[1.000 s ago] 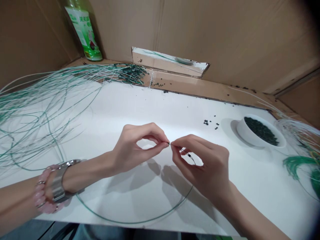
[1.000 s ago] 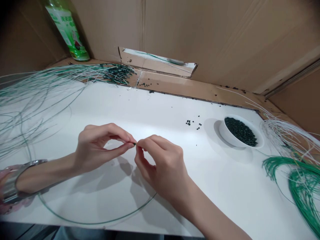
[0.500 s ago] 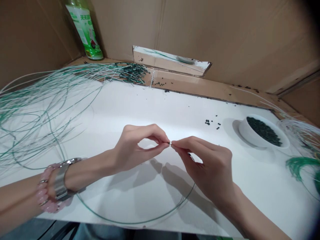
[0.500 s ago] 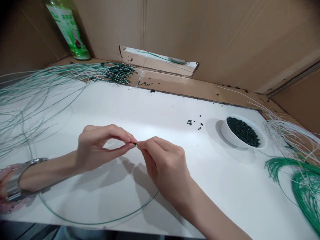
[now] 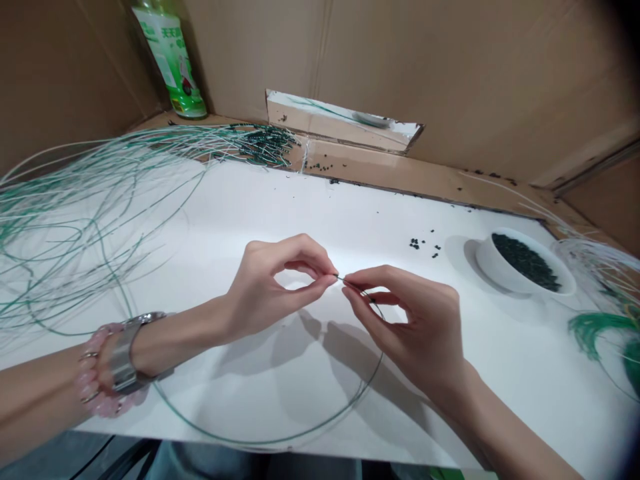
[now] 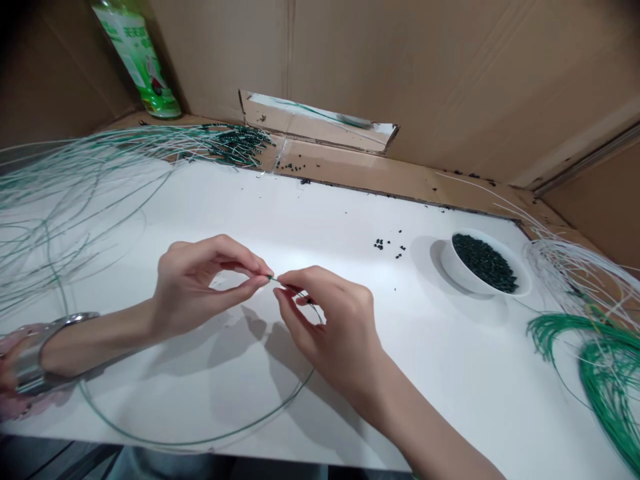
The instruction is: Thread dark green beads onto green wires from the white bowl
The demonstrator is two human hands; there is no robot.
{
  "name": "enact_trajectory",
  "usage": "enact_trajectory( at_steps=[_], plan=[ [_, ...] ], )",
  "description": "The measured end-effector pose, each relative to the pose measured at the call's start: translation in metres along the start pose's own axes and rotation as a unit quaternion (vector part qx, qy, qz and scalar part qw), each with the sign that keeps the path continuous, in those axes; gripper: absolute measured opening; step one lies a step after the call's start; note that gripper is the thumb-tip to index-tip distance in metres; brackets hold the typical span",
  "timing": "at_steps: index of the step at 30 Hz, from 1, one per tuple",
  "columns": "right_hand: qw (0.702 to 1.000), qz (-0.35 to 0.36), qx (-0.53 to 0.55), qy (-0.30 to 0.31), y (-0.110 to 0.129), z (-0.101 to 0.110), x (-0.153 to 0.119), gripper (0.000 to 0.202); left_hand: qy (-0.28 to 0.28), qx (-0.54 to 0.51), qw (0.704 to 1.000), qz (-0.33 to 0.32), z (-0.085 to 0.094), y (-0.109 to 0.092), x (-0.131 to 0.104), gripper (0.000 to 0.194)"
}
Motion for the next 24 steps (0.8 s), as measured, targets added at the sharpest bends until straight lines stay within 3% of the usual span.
enact_trajectory(
  at_steps=[9,16,22,24],
  plan=[
    [0.999,0.014,-0.029,0.012,0.001,-0.011,0.000,0.010,0.012,0.039,0.999,-0.025,-0.005,-0.007,-0.001,0.016],
    [0.994,-0.086,0.057,0.025,-0.020,-0.012,-0.001,0.004,0.012,-0.011,0.999,0.048,-0.003,0.008,0.002,0.007],
    [0.999,-0.022,0.013,0.020,-0.011,-0.015,0.002,0.008,0.019,-0.007,0.998,0.061,-0.005,0.011,0.002,0.010],
    [0.999,-0.032,-0.022,0.034,-0.014,-0.016,0.003,0.008,0.018,0.017,0.998,0.063,-0.004,0.012,0.002,0.012]
  ],
)
Point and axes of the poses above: each hand's wrist, its own x-axis towards the middle knuckle, its own z-axis out of the back of the hand, y = z × x, the point moved 10 cm from there along x, towards the middle knuckle, and after that the axes turned 1 degree about z, right-handed, at the moved point
